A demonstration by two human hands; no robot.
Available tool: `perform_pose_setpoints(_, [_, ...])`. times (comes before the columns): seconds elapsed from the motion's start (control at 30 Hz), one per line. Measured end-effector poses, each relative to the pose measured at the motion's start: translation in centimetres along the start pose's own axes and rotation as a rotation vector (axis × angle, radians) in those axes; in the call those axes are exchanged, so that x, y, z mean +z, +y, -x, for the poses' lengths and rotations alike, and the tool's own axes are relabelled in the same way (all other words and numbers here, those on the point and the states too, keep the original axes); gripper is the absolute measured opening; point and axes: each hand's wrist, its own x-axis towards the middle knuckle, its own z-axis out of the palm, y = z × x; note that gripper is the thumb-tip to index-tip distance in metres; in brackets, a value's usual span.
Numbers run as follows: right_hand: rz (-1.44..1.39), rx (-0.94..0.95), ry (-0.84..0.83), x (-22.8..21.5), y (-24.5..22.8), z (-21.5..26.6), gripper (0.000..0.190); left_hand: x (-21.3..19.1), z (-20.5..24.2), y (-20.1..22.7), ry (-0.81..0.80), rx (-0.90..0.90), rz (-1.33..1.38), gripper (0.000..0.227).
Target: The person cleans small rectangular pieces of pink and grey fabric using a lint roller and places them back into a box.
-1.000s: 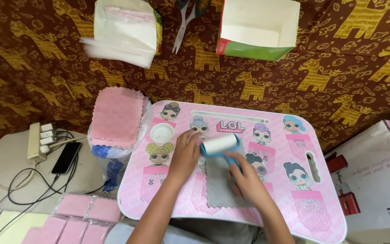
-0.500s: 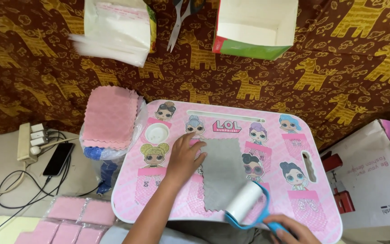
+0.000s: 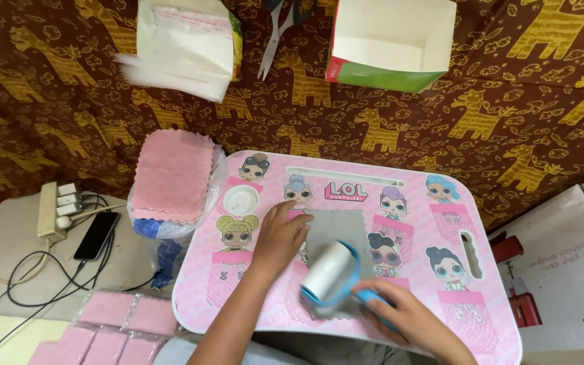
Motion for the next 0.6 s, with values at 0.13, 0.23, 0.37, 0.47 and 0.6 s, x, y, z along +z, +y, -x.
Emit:
perform_pose_setpoints(0.13, [-0.025, -0.069, 0.069, -1.9, 13.8, 0.7, 0.043, -0.1, 0.1, 0.3, -0.031, -0.014, -0.027, 0.026])
perform_pose_setpoints(0.23, [-0.130, -0.330, 0.033, -3.6, 32.7, -4.6, 0.041, 0.0, 0.0, 0.4, -0.043, -0.016, -0.049, 0.027])
perform_pose_setpoints(0.37, [-0.147, -0.462, 0.021, -3.0, 47.5, -10.0, 0.039, 0.0, 0.0, 0.5, -0.043, -0.010, -0.054, 0.027])
perform_pose_setpoints(0.47, [-0.310, -0.303, 0.299, 3.2, 20.5, -1.2, 0.039, 0.2, 0.1, 0.3, -0.027, -0.001, -0.053, 0.027])
perform_pose_setpoints(0.6, [-0.324, -0.088, 0.307, 4.1, 3.6, -1.8, 0.041, 0.0, 0.0, 0.4, -0.023, -0.034, -0.014, 0.027])
